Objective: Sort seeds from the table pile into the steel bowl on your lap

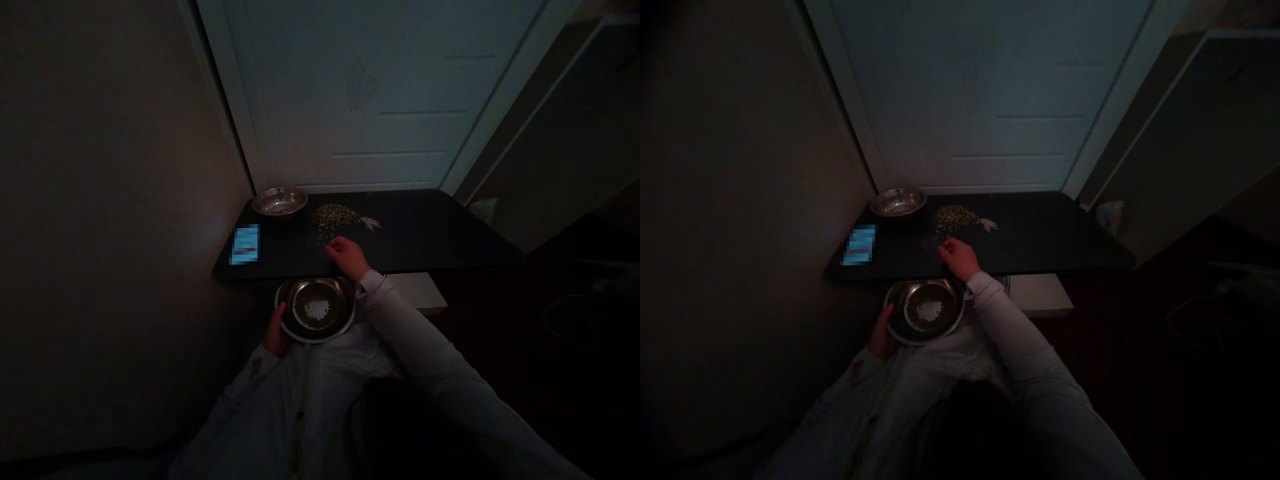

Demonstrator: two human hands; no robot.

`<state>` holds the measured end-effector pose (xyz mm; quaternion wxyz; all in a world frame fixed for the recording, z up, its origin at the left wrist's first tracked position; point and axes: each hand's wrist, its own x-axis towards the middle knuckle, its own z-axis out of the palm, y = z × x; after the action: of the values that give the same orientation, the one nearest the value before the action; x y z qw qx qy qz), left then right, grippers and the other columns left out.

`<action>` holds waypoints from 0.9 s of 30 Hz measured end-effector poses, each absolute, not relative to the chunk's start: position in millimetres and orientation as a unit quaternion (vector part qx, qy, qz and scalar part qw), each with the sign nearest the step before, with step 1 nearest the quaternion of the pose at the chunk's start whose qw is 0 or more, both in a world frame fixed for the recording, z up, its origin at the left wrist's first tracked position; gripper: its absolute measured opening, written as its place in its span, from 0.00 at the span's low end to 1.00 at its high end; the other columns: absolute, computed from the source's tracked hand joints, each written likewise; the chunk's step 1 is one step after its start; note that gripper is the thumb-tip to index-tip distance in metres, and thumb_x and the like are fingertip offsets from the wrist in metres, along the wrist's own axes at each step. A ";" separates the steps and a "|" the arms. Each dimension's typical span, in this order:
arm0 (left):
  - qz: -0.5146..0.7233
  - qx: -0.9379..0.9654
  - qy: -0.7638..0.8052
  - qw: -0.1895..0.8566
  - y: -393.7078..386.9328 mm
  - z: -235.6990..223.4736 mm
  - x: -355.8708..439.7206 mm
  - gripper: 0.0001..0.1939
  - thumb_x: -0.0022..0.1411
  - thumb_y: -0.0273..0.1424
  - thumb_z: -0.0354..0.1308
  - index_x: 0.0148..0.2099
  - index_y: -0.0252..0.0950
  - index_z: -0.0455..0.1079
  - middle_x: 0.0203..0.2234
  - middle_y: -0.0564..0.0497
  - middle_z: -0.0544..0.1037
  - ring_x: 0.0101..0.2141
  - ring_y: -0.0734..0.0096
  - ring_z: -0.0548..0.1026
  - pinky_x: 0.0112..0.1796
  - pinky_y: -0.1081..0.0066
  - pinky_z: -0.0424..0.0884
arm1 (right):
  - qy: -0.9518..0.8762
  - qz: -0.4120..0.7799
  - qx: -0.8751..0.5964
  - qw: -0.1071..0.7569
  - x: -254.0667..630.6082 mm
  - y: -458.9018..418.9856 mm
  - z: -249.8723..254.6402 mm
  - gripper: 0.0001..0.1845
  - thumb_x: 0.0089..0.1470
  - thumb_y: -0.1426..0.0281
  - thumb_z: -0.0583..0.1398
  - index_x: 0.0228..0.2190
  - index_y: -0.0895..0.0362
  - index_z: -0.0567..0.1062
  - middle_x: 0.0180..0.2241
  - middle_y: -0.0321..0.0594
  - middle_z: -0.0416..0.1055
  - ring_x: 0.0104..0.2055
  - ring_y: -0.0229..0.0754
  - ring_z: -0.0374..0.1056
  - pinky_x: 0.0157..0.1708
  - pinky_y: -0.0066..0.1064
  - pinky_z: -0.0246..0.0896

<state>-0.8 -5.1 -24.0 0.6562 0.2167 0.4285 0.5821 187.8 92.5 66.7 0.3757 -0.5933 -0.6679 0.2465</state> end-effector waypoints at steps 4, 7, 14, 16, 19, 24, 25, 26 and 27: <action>0.575 0.210 0.439 0.658 -6.8 -19.9 -2.7 0.18 0.49 0.35 0.52 0.44 0.42 0.64 0.38 0.52 0.74 0.48 0.63 0.62 0.49 0.62 0.56 | -0.654 0.195 -0.641 0.351 180.4 94.4 65.4 0.09 0.44 0.65 0.51 0.24 0.57 0.67 0.22 0.35 0.68 0.25 0.34 0.63 0.25 0.24 0.52; 0.576 0.207 0.440 0.657 -6.3 -16.5 -1.7 0.18 0.48 0.34 0.53 0.44 0.43 0.64 0.38 0.52 0.74 0.49 0.65 0.61 0.49 0.64 0.54 | -0.641 0.172 -0.667 0.338 190.6 93.7 65.0 0.09 0.44 0.65 0.51 0.24 0.57 0.66 0.22 0.36 0.68 0.25 0.35 0.63 0.24 0.24 0.51; 0.551 0.160 0.443 0.688 -2.1 -14.3 5.2 0.12 0.49 0.37 0.51 0.36 0.39 0.69 0.31 0.51 0.77 0.48 0.65 0.63 0.51 0.65 0.52 | -0.618 0.145 -0.700 0.326 231.5 90.8 64.7 0.10 0.43 0.64 0.51 0.24 0.57 0.67 0.22 0.37 0.69 0.25 0.36 0.63 0.24 0.25 0.51; 0.546 0.160 0.438 0.696 -2.2 -15.3 4.8 0.13 0.49 0.38 0.50 0.34 0.38 0.69 0.31 0.50 0.77 0.48 0.64 0.63 0.50 0.65 0.53 | -0.614 0.135 -0.708 0.323 243.9 94.7 64.7 0.10 0.43 0.65 0.51 0.24 0.58 0.68 0.22 0.38 0.69 0.26 0.36 0.63 0.25 0.25 0.52; 0.559 0.173 0.437 0.683 -3.4 -19.6 1.1 0.12 0.48 0.36 0.52 0.36 0.39 0.68 0.33 0.51 0.76 0.48 0.64 0.63 0.50 0.64 0.54 | -0.610 0.114 -0.720 0.310 263.5 108.0 65.1 0.10 0.42 0.65 0.52 0.24 0.58 0.69 0.23 0.39 0.69 0.26 0.37 0.63 0.26 0.26 0.52; 0.573 0.180 0.443 0.666 -3.2 -27.1 -3.8 0.15 0.48 0.35 0.53 0.41 0.41 0.66 0.36 0.52 0.75 0.48 0.65 0.63 0.49 0.65 0.54 | -0.600 0.089 -0.742 0.286 295.7 136.2 68.8 0.10 0.43 0.67 0.53 0.25 0.60 0.70 0.25 0.41 0.69 0.26 0.37 0.62 0.26 0.27 0.51; 0.572 0.180 0.444 0.665 -2.8 -27.6 -3.9 0.15 0.48 0.35 0.53 0.41 0.41 0.66 0.36 0.52 0.75 0.48 0.65 0.63 0.49 0.64 0.55 | -0.599 0.092 -0.743 0.285 299.9 138.6 70.6 0.10 0.43 0.66 0.53 0.26 0.60 0.70 0.25 0.42 0.70 0.26 0.37 0.62 0.26 0.27 0.51; 0.572 0.180 0.445 0.665 -2.5 -27.7 -3.8 0.16 0.48 0.35 0.53 0.41 0.41 0.66 0.36 0.51 0.75 0.47 0.64 0.63 0.49 0.64 0.55 | -0.601 0.088 -0.740 0.288 302.8 138.6 72.7 0.11 0.44 0.66 0.52 0.27 0.60 0.70 0.26 0.42 0.70 0.27 0.37 0.62 0.26 0.27 0.52; 0.570 0.180 0.445 0.666 -2.1 -27.5 -3.8 0.16 0.48 0.36 0.53 0.41 0.41 0.66 0.36 0.51 0.75 0.47 0.64 0.63 0.48 0.63 0.55 | -0.608 0.077 -0.734 0.293 304.1 136.1 75.1 0.12 0.45 0.66 0.52 0.28 0.60 0.70 0.27 0.42 0.70 0.27 0.37 0.62 0.26 0.27 0.52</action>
<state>-3.8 -2.1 -27.5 0.6664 0.1799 0.4451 0.5704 304.1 136.1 75.1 0.2933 -0.7340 -0.6077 0.0767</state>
